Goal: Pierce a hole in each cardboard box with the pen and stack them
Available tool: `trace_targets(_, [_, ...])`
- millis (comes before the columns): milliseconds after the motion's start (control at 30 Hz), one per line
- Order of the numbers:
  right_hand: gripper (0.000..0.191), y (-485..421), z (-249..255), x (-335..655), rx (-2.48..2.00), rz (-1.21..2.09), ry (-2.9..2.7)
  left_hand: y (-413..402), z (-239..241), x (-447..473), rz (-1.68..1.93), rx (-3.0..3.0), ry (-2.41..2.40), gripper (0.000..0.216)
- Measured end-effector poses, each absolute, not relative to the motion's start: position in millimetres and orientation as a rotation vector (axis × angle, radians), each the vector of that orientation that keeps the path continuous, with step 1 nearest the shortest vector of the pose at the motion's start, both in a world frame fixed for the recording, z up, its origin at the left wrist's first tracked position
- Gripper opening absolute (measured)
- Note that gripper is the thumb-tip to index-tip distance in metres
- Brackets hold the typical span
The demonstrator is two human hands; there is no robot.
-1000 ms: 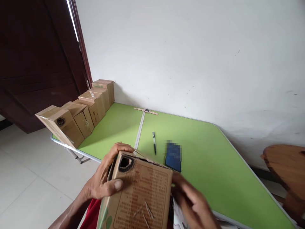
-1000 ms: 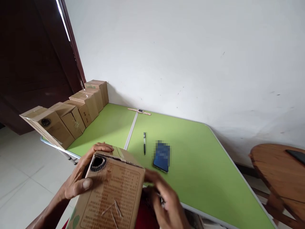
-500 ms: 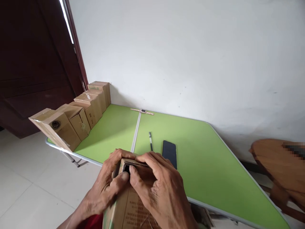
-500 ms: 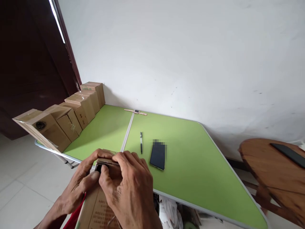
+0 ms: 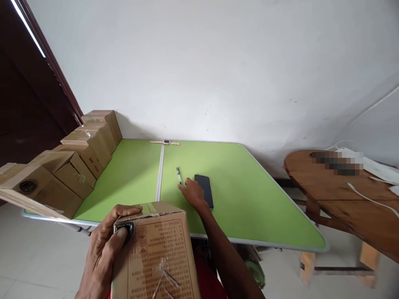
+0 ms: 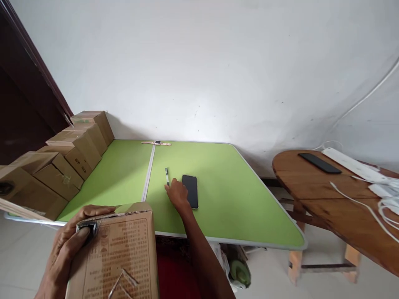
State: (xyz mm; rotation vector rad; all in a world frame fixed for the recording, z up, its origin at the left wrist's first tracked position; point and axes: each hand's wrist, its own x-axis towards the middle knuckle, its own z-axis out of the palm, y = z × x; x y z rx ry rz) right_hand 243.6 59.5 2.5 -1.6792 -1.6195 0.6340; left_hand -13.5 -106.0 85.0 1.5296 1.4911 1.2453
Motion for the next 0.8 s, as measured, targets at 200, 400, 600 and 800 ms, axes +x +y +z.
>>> trace_targets(200, [0.022,93.4,-25.5,237.1,-1.689,0.943,-1.517,-105.4,94.5,0.9,1.229,1.531,1.473,0.044])
trace_targets(400, [0.029,66.4,24.6,272.2,-1.346,1.056,-1.255,-99.0,93.9,10.5,1.138,1.739,1.102,0.061])
trace_targets(600, [0.009,-38.4,113.5,269.9,-0.586,0.958,-1.058,-93.3,94.4,15.7,1.108,1.818,0.989,0.074])
trace_targets(800, [0.02,-94.4,116.5,240.9,-0.659,0.894,-1.429,-94.3,93.2,15.1,1.078,1.807,1.039,0.079])
